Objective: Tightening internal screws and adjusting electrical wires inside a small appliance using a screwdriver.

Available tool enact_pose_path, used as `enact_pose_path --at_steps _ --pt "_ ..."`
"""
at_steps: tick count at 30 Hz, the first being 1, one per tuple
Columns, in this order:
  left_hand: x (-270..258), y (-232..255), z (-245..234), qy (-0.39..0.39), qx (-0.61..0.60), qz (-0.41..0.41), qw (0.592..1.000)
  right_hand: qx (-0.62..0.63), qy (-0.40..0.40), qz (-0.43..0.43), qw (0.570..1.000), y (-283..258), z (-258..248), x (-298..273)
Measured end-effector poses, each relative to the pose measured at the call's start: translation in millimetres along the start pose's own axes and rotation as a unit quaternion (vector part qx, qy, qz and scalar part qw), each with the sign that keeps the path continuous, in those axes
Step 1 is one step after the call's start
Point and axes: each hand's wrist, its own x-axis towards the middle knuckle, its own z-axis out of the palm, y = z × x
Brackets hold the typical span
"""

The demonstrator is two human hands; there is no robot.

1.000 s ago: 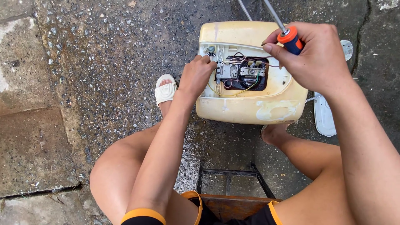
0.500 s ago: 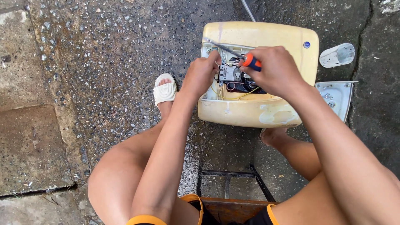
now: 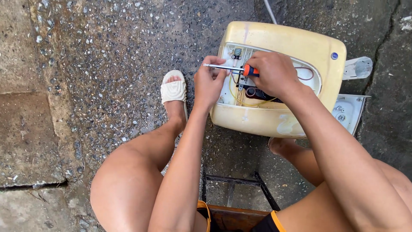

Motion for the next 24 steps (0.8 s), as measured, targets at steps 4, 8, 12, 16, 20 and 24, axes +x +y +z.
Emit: enact_pose_path --at_steps 4,8,12,16,20,24 --pt "-7.1 -10.5 1.0 0.093 -0.146 -0.062 0.983 -0.096 -0.021 -0.013 0.995 -3.9 -4.3 3.1" --pt "-7.7 -18.1 7.1 0.119 -0.165 -0.044 0.978 -0.189 -0.035 -0.062 0.979 2.1 0.2 4.7" --pt "-12.5 -19.2 6.1 0.108 -0.171 -0.050 0.978 -0.244 -0.035 -0.111 0.963 23.8 18.7 13.8" --pt "-15.5 -28.7 9.2 0.099 -0.196 -0.053 0.974 -0.245 -0.043 -0.141 0.958 23.9 14.4 14.2" --pt "-15.5 -23.9 8.4 0.096 -0.192 -0.055 0.975 -0.242 -0.044 -0.162 0.956 26.0 10.3 15.9" --pt "-14.3 -24.1 10.6 0.098 -0.181 -0.045 0.978 -0.223 -0.065 -0.144 0.962 27.9 10.3 17.0"
